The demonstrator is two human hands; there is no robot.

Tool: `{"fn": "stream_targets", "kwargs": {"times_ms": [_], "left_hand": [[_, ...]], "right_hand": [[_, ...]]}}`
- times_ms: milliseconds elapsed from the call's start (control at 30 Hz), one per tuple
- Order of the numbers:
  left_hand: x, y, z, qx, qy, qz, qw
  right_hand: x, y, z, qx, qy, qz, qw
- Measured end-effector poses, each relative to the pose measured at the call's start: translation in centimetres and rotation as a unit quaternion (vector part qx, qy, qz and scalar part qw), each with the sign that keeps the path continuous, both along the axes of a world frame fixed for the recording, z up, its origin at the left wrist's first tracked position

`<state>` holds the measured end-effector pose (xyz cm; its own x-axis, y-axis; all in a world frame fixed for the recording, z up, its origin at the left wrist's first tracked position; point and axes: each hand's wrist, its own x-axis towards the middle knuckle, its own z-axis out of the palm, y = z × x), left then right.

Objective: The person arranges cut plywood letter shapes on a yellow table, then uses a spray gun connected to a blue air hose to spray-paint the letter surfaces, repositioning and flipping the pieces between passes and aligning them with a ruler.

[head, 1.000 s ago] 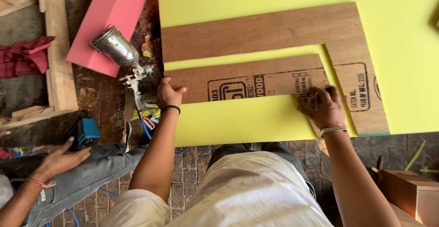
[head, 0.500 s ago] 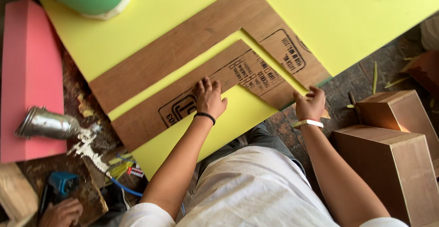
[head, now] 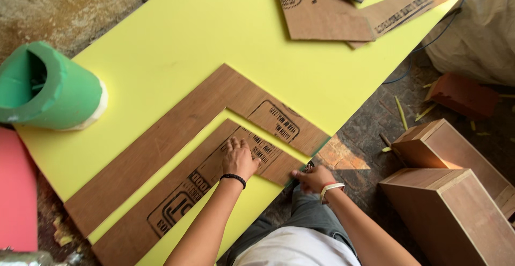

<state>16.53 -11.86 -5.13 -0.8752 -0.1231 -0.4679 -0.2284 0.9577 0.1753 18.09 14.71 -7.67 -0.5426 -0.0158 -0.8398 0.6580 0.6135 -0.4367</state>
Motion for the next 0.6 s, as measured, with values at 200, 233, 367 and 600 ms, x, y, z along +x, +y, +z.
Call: {"fn": "stream_targets", "kwargs": {"times_ms": [200,233,367,600], "left_hand": [[-5.7,5.6,2.2,-0.125,-0.158,0.008,0.979],[-6.2,5.9,2.1,-0.114,-0.190,0.033,0.975],[-7.0,5.8,1.5,-0.084,-0.170,0.183,0.965],[-6.6,6.0,0.5,-0.053,-0.161,0.266,0.949]], "right_hand": [[-9.6,3.6,4.3,-0.007,0.018,0.143,0.990],[-12.2,4.7,4.5,-0.005,0.032,0.152,0.988],[-19.9,7.1,4.2,-0.089,0.081,0.141,0.983],[-27.9,8.8,2.6,-0.138,0.147,0.134,0.970]]}}
